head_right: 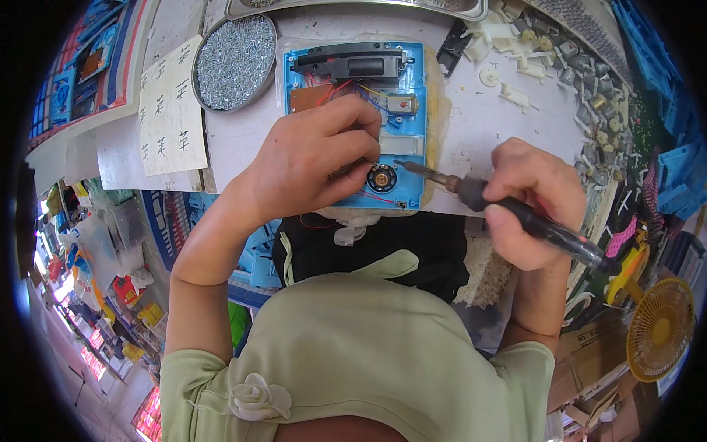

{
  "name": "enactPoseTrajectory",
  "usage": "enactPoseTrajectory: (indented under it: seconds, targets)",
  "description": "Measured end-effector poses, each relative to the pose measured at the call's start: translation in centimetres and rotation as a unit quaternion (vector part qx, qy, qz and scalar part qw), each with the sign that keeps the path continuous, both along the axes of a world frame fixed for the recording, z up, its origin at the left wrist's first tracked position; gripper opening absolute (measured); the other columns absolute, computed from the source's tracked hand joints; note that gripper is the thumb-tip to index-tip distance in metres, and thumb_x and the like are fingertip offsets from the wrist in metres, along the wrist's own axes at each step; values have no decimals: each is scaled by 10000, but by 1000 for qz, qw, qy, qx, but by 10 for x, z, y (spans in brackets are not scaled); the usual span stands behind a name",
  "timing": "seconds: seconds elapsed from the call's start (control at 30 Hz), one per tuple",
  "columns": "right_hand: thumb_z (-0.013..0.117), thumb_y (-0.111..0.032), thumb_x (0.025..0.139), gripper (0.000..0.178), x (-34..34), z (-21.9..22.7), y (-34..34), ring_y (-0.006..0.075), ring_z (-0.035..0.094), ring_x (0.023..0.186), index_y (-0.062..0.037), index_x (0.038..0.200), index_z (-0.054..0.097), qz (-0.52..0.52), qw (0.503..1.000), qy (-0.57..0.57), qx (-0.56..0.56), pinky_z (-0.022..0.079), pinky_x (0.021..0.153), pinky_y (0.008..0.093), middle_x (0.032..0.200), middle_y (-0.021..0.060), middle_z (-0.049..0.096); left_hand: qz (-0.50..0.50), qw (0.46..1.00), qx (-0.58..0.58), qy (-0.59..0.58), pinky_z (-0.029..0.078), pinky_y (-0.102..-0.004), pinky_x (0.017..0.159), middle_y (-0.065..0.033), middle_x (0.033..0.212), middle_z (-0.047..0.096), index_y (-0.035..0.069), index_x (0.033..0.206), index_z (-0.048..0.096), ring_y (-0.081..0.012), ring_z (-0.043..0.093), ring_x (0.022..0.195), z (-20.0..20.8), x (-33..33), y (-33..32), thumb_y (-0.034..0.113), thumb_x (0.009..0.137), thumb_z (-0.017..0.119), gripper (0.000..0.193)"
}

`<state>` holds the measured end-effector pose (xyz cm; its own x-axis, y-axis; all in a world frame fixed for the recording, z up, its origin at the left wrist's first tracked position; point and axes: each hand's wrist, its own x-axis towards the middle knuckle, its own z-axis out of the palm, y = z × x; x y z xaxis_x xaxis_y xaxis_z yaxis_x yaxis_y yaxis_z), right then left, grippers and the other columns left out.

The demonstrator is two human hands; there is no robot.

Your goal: Assemble internal components of a blue plastic electronic device using screws and a soldering iron.

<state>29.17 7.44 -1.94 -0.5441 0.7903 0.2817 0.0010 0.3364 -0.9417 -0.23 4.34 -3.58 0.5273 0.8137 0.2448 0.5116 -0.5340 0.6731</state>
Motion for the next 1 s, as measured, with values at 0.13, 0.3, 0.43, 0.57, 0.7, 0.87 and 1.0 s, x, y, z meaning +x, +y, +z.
enactPoseTrajectory:
  seconds: [0.13,0.3,0.43,0.57,0.7,0.87,1.0]
  targets:
    - [728,-217,805,275,34,8,-16,190,440,705,-25,892,551,-93,994,34,-36,364,686,385,751,55,493,-4,1000,8,-7,540,-366,686,-53,1004,611,82,878,642,-278,657,843,-1,-2,0,27,736,747,184]
    - [661,-203,882,236,139,13,-44,137,410,675,-31,941,509,-321,941,104,-17,381,679,355,748,31,466,-19,1000,-18,3,541,-395,724,-100,1010,624,71,910,660,-321,658,879,4,0,3,32,741,748,195]
    - [576,-93,893,89,223,53,-76,68,369,566,-16,905,532,-532,831,151,66,324,562,214,729,34,514,-6,1000,7,5,546,-373,706,-122,992,645,36,917,698,-288,666,819,9,-2,-1,22,744,755,183]
    - [547,-36,862,49,280,69,-103,51,404,566,-21,819,562,-659,732,90,147,305,520,179,724,26,553,0,1000,-7,-8,540,-357,680,-124,997,654,33,915,719,-273,662,787,16,7,-1,-8,738,752,184]
    - [579,-39,888,81,271,52,-77,64,480,670,-52,811,599,-695,711,-2,112,373,601,209,779,-14,566,23,1000,-9,6,540,-358,684,-124,1005,661,39,919,721,-276,665,797,14,4,-6,2,742,757,185]
    - [703,-231,970,227,253,16,-52,88,553,842,-59,1118,695,-700,710,-79,-17,468,772,287,935,-23,624,15,999,34,13,541,-396,739,-115,1036,664,61,945,718,-294,668,863,4,-4,-5,64,775,764,176]
    - [647,-208,1009,316,230,-10,-81,131,566,743,-4,1248,629,-543,772,278,-178,504,717,279,960,68,655,26,999,39,-12,552,-394,739,-101,1043,663,70,971,723,-285,667,875,3,-9,-10,47,761,756,213]
